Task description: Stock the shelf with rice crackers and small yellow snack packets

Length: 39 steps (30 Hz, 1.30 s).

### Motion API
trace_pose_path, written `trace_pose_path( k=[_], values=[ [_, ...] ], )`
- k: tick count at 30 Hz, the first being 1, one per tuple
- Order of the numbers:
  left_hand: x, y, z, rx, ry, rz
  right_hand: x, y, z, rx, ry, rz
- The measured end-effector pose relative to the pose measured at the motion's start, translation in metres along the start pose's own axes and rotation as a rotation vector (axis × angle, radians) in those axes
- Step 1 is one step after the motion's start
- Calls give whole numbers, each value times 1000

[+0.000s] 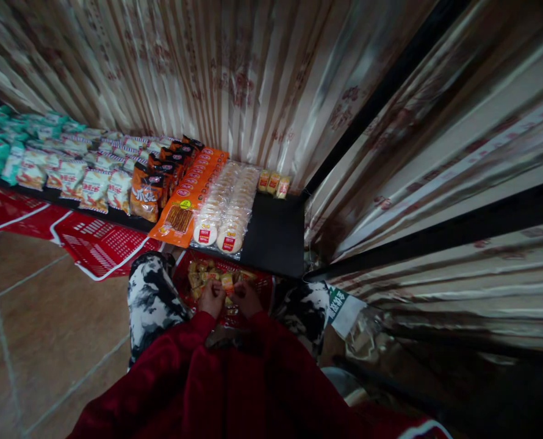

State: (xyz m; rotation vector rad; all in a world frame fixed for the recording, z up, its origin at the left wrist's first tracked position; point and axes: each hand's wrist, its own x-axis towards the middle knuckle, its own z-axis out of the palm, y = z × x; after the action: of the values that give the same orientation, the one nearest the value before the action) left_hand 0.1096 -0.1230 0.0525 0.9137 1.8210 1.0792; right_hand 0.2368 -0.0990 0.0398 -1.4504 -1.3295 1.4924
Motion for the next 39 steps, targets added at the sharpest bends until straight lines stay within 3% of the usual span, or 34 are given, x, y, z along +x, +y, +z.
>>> trace_pose_path(
  k=[7,15,22,28,39],
  values=[
    [-19,20,-4,107,45,192,-14,-25,-9,20,-32,-89],
    [-23,62,-4,184,-2,436,-28,-53,-25,-28,86,-162],
    [-13,96,12,205,-24,576,-26,-89,-43,14,228,-193],
    [1,127,34,202,-114,511,-2,-105,-56,200,328,-170],
    [30,193,80,334,-234,307,81,-98,-87,218,572,-212]
  ],
)
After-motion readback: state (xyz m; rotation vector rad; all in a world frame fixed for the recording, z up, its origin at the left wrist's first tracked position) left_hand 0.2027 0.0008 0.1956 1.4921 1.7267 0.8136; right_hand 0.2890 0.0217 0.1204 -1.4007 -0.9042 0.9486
